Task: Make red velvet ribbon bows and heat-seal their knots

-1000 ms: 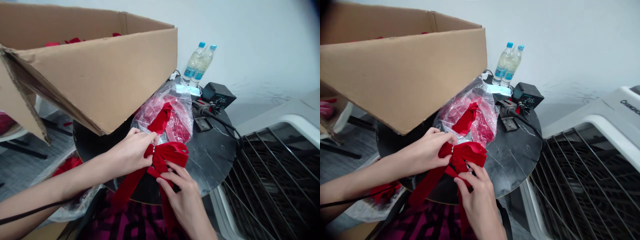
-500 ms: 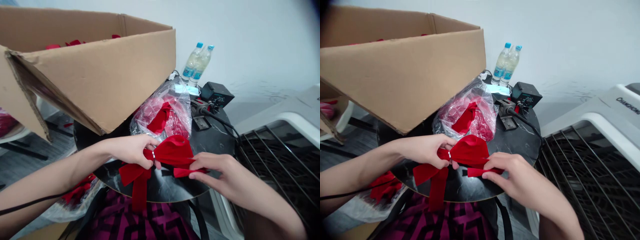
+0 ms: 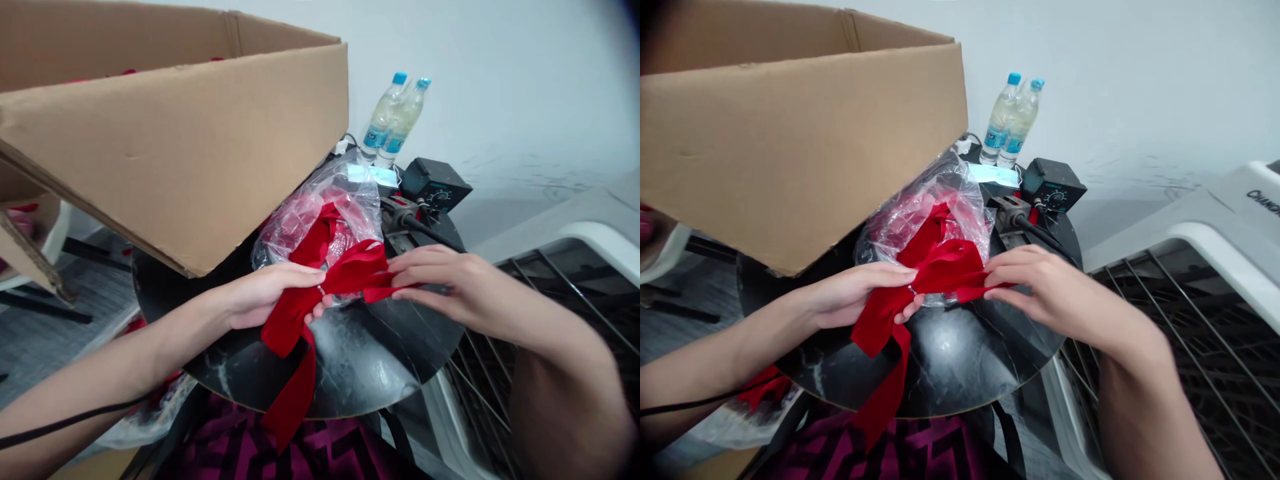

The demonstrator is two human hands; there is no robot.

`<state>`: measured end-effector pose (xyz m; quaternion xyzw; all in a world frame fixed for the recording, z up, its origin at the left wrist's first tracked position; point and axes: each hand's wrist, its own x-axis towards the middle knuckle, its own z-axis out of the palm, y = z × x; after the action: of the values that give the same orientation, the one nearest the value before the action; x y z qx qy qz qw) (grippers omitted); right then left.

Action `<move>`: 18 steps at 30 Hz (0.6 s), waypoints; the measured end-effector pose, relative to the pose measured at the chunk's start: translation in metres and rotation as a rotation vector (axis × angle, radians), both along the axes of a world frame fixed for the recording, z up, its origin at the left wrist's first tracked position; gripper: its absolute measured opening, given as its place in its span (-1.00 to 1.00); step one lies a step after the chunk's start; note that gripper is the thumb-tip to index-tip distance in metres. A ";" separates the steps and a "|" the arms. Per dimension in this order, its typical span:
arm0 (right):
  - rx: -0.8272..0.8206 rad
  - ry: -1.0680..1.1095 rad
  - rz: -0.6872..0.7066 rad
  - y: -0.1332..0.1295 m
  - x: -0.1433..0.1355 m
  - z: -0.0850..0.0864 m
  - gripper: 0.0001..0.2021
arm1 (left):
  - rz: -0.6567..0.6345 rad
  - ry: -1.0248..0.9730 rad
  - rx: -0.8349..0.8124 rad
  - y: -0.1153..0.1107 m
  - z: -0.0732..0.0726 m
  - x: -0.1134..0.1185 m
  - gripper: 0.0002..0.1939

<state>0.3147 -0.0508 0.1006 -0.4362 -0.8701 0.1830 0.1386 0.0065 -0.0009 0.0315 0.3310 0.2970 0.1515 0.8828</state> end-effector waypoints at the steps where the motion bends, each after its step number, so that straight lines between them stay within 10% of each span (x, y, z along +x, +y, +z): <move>1: 0.062 0.058 -0.064 -0.008 0.000 0.002 -0.78 | 0.054 -0.015 -0.003 0.000 -0.001 0.002 -0.84; 5: 0.098 0.425 -0.477 -0.042 -0.038 -0.013 -0.94 | 0.216 -0.065 0.029 0.000 -0.006 0.007 -0.87; 11: -0.448 0.851 -0.508 -0.028 -0.112 -0.066 -0.85 | 0.244 0.004 0.220 -0.002 -0.018 0.014 -0.84; 18: -0.594 0.957 -0.576 -0.013 -0.112 -0.073 -0.75 | 0.298 0.056 0.443 -0.010 -0.025 0.012 -0.88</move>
<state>0.2027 -0.0635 0.0272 -0.5427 -0.4714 0.5468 0.4292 0.0188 -0.0113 0.0062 0.4729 0.3262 0.3318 0.7482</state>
